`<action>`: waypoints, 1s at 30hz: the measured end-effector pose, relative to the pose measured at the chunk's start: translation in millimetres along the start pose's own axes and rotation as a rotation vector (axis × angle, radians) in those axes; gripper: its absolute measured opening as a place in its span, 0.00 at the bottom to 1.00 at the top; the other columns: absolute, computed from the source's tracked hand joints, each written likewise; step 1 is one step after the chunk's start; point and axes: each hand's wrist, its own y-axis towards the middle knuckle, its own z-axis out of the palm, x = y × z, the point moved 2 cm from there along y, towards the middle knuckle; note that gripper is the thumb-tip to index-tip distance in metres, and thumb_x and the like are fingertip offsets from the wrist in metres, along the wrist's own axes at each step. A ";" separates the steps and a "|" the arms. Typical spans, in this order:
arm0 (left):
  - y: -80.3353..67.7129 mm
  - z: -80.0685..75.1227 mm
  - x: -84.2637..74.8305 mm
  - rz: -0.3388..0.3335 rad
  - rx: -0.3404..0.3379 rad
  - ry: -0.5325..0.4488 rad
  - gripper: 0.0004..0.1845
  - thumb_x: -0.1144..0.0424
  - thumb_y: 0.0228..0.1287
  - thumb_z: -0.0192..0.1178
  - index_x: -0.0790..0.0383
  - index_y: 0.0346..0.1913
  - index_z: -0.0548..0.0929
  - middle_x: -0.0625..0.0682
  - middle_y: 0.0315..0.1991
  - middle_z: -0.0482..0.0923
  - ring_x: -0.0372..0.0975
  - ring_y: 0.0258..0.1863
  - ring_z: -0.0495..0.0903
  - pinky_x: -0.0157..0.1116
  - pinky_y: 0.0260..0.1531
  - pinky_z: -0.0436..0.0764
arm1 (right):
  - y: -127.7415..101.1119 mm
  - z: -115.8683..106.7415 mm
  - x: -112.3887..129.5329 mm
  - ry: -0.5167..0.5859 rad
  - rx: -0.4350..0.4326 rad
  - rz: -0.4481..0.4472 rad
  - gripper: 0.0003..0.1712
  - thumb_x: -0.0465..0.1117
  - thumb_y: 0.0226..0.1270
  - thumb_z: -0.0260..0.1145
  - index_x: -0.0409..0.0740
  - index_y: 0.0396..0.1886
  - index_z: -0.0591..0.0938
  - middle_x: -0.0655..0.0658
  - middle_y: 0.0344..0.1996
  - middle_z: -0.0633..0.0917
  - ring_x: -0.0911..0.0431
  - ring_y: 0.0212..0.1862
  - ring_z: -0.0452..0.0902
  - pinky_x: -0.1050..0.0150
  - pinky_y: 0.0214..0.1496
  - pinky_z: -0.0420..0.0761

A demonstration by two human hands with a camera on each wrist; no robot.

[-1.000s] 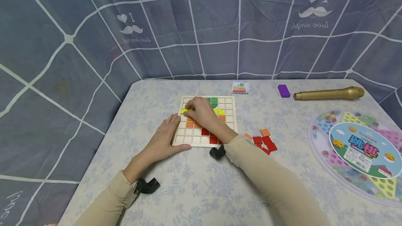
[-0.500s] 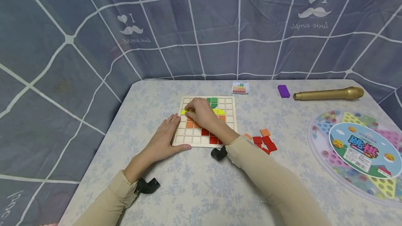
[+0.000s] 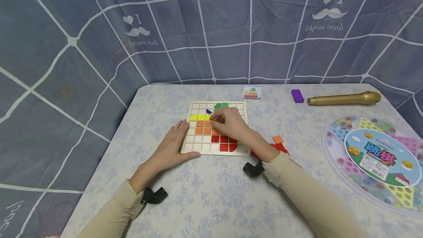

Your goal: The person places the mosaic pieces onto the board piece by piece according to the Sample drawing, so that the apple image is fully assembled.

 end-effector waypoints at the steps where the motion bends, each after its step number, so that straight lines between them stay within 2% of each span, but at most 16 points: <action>1: 0.0 0.2 0.3 0.000 0.000 0.003 0.63 0.37 0.60 0.74 0.68 0.85 0.50 0.63 0.86 0.47 0.55 0.86 0.43 0.54 0.86 0.44 | -4.2 -4.7 -2.2 0.005 -0.001 0.015 0.08 0.38 0.71 0.73 0.40 0.45 0.92 0.45 0.38 0.90 0.53 0.39 0.85 0.60 0.46 0.88; 9: 0.1 0.8 0.6 0.008 -0.018 0.006 0.63 0.38 0.59 0.75 0.69 0.84 0.51 0.65 0.85 0.48 0.56 0.86 0.45 0.56 0.85 0.46 | -45.5 -50.5 -17.6 -0.011 0.003 0.108 0.09 0.36 0.69 0.74 0.37 0.46 0.92 0.44 0.39 0.91 0.51 0.42 0.87 0.53 0.51 0.91; 15: 0.9 1.4 1.0 0.014 -0.026 0.004 0.63 0.39 0.60 0.75 0.70 0.84 0.52 0.65 0.85 0.49 0.57 0.86 0.46 0.56 0.85 0.46 | -80.3 -79.2 -34.4 -0.087 0.018 0.201 0.12 0.35 0.69 0.74 0.38 0.51 0.91 0.41 0.44 0.91 0.48 0.46 0.86 0.47 0.55 0.90; 20: 0.9 0.8 0.2 0.010 -0.023 0.007 0.63 0.38 0.59 0.75 0.70 0.84 0.52 0.65 0.85 0.49 0.57 0.86 0.46 0.56 0.85 0.46 | -105.6 -99.6 -41.4 -0.162 0.053 0.262 0.13 0.33 0.68 0.72 0.39 0.51 0.91 0.40 0.44 0.90 0.44 0.47 0.87 0.43 0.54 0.89; 22: 1.0 0.4 -0.1 0.006 -0.016 0.008 0.64 0.38 0.59 0.75 0.69 0.84 0.51 0.64 0.85 0.48 0.56 0.86 0.45 0.55 0.85 0.45 | -113.5 -105.3 -41.9 -0.210 0.065 0.260 0.13 0.31 0.67 0.71 0.38 0.50 0.91 0.39 0.44 0.90 0.43 0.46 0.87 0.42 0.53 0.89; 26: 1.4 0.8 0.3 0.000 -0.008 0.011 0.64 0.37 0.58 0.75 0.68 0.84 0.51 0.63 0.86 0.47 0.55 0.86 0.44 0.54 0.86 0.45 | -124.1 -111.0 -43.9 -0.309 0.091 0.203 0.12 0.26 0.63 0.72 0.38 0.46 0.92 0.39 0.42 0.90 0.42 0.45 0.87 0.42 0.52 0.89; 30: 1.3 1.5 0.9 -0.001 -0.010 0.011 0.64 0.37 0.58 0.75 0.69 0.84 0.51 0.64 0.86 0.48 0.55 0.86 0.44 0.55 0.85 0.45 | -129.6 -112.6 -47.7 -0.334 0.113 0.162 0.13 0.23 0.62 0.71 0.38 0.44 0.92 0.41 0.42 0.91 0.42 0.47 0.88 0.42 0.53 0.89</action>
